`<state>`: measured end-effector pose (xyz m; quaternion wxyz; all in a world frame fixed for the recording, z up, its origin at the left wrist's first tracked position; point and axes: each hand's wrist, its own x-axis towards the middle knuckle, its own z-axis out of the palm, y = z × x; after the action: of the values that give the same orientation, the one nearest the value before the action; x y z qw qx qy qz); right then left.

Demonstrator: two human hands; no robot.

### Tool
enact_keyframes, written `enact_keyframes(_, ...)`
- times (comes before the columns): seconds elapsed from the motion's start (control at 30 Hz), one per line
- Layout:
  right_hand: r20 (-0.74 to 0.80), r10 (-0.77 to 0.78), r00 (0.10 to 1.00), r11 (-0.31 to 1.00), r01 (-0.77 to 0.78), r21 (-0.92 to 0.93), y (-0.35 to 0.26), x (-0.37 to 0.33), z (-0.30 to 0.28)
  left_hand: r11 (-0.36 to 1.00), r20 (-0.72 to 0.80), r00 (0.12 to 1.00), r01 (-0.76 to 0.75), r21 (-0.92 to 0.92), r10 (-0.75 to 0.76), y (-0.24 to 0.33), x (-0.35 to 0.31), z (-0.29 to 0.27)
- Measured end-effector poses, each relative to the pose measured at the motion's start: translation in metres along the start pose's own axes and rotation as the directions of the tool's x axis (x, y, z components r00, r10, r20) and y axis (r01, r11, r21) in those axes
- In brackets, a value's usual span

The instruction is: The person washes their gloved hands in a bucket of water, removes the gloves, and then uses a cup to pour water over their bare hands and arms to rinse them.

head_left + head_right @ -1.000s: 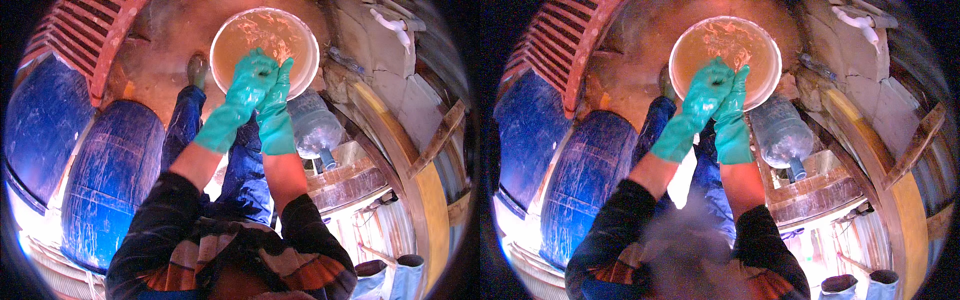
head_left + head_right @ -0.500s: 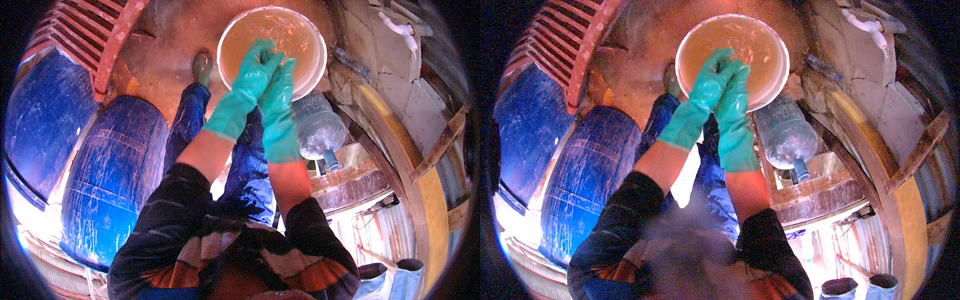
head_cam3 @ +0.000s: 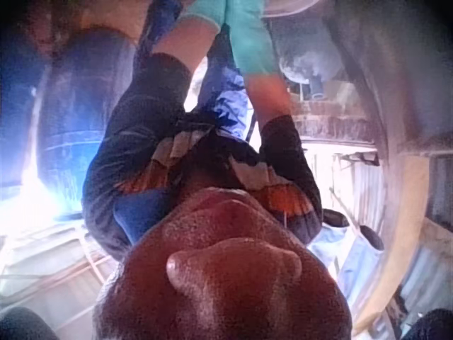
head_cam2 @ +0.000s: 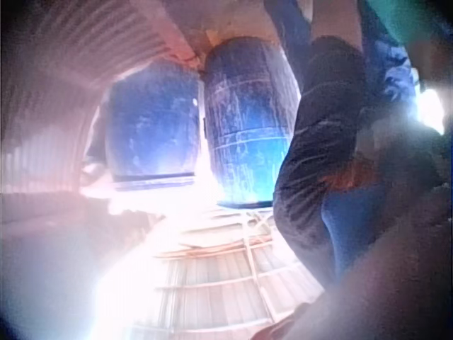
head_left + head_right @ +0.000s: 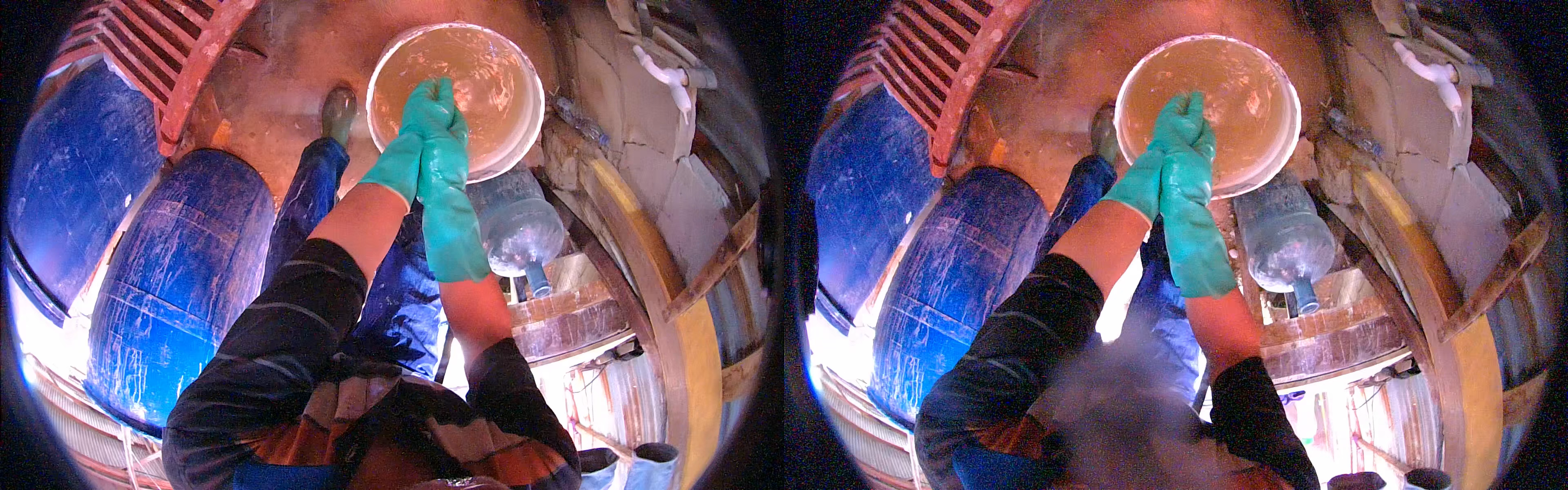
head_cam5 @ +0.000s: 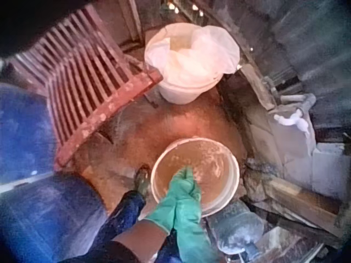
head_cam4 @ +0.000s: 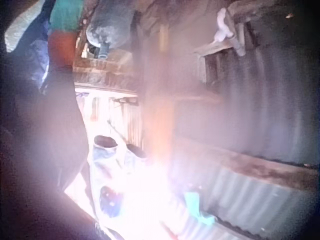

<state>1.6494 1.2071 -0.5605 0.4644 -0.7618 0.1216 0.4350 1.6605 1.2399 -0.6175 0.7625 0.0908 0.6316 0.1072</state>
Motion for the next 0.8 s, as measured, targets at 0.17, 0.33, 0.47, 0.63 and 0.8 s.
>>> enact_keyframes(0.17,0.125,-0.184,0.975,0.770,0.222,-0.598,0.011,0.076,-0.025,0.993,0.014,0.999,0.031,-0.110,-0.030,-0.037,0.026,0.009)
enact_keyframes(0.33,0.332,0.339,0.880,0.469,0.148,-0.871,-0.052,0.086,-0.012,0.980,0.199,0.974,0.137,-0.141,-0.107,-0.041,0.038,-0.013)
enact_keyframes(0.47,0.815,-0.272,0.511,0.369,0.838,-0.403,0.006,0.080,-0.035,0.956,0.249,0.959,0.193,-0.220,-0.136,-0.043,0.045,-0.029)
enact_keyframes(0.63,0.568,-0.519,0.639,0.629,0.735,-0.254,0.001,0.052,-0.032,0.932,0.237,0.962,0.205,-0.300,-0.136,-0.042,0.049,-0.033)
enact_keyframes(0.8,0.362,-0.320,0.875,0.894,0.406,-0.191,0.009,0.078,-0.009,0.898,0.244,0.959,0.233,-0.374,-0.147,-0.034,0.047,-0.031)
